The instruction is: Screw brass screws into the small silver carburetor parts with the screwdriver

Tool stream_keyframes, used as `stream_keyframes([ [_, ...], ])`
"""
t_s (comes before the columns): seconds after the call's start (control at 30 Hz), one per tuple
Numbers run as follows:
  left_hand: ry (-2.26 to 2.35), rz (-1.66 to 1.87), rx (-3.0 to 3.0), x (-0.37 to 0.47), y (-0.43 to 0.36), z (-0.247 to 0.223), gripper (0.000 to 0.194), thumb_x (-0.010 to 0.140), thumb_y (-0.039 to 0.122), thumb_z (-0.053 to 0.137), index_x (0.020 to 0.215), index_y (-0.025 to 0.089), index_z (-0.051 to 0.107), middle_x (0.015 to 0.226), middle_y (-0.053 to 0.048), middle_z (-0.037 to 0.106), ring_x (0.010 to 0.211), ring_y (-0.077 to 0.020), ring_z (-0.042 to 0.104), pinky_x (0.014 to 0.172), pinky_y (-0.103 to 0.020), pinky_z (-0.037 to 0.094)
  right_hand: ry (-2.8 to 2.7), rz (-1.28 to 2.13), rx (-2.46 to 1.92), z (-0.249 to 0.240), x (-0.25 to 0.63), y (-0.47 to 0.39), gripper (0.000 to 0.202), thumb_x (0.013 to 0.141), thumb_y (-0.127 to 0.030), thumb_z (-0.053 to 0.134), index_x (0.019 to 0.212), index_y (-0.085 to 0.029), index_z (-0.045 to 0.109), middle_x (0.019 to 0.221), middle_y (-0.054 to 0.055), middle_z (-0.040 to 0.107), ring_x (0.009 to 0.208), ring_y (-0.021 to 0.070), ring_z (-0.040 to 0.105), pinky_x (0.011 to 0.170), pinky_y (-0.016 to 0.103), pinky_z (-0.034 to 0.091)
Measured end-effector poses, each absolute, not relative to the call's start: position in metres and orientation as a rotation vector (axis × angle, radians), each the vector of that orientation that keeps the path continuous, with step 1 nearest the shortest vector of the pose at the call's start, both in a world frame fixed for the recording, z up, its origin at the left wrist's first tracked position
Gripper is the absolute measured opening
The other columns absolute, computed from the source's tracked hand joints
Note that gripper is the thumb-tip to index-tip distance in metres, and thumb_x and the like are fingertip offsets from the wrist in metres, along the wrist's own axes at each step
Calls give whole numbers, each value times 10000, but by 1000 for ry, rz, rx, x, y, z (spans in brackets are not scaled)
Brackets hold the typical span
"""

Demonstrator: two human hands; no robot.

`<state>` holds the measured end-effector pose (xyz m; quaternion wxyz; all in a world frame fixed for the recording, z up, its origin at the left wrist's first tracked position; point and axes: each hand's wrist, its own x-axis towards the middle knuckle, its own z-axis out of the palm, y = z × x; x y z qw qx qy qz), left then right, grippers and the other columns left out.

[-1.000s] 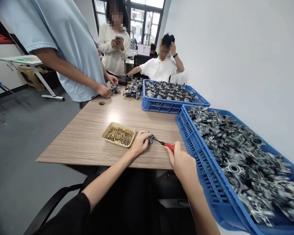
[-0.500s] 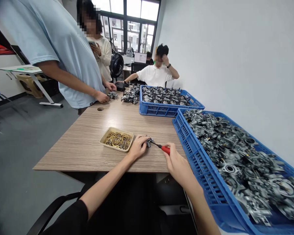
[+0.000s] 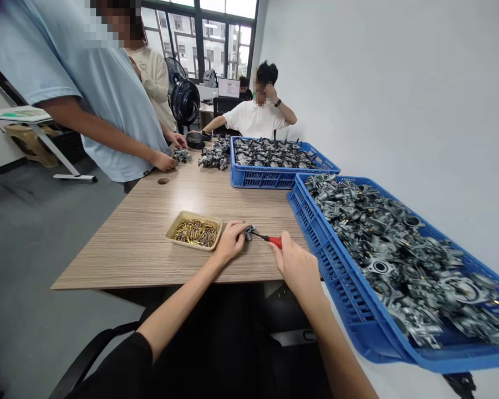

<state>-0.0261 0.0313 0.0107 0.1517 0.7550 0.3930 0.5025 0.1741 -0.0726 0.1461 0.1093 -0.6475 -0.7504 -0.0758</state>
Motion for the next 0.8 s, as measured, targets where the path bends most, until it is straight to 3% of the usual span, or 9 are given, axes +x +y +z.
stream_keyframes([
  [0.07,1122,1448,2165,-26,31,12,441,876,57,490,1240,195,696,1161,-77,753,1147,-245,600,1033,-460,513,-2190,-218,-1919,146,172,-73,316,1049,-464,368,1113,-205,538,833,89,737,727,259,727,545,269,392],
  [0.23,1123,1451,2166,-26,31,13,428,881,61,487,1230,185,701,1149,-73,756,1140,-245,601,1034,-450,514,-2246,87,-1729,150,176,-73,238,1045,-363,380,1225,-222,443,1074,98,743,895,250,748,639,273,470],
  [0.4,1109,1468,2173,-27,31,13,427,876,56,490,1226,180,700,1155,-69,758,1132,-242,595,1040,-441,509,-2139,-85,-1992,147,177,-70,318,1041,-462,385,1173,-191,487,802,91,733,703,282,737,569,289,439],
  [0.53,1132,1448,2179,-27,31,14,424,875,60,499,1227,185,699,1157,-71,756,1138,-249,598,1046,-457,503,-2217,133,-1695,145,176,-70,281,1038,-370,392,1269,-216,435,1061,110,746,901,260,753,678,295,500],
  [0.6,1135,1444,2179,-27,31,14,420,876,60,502,1225,185,700,1158,-76,755,1137,-250,602,1040,-458,505,-2224,86,-1738,144,175,-70,246,1043,-371,374,1209,-216,471,996,107,752,863,267,754,650,295,489],
  [0.7,1121,1460,2175,-26,31,13,420,882,56,497,1227,182,700,1147,-77,758,1126,-248,604,1036,-458,506,-2154,-109,-1962,143,174,-69,311,1043,-463,380,1129,-198,518,744,80,723,667,288,730,560,296,438],
  [0.8,1102,1481,2171,-26,31,13,422,884,52,495,1229,179,701,1144,-76,761,1116,-249,603,1033,-454,505,-2176,17,-1831,143,174,-69,306,1036,-437,409,1227,-206,474,903,95,758,756,267,750,611,291,473],
])
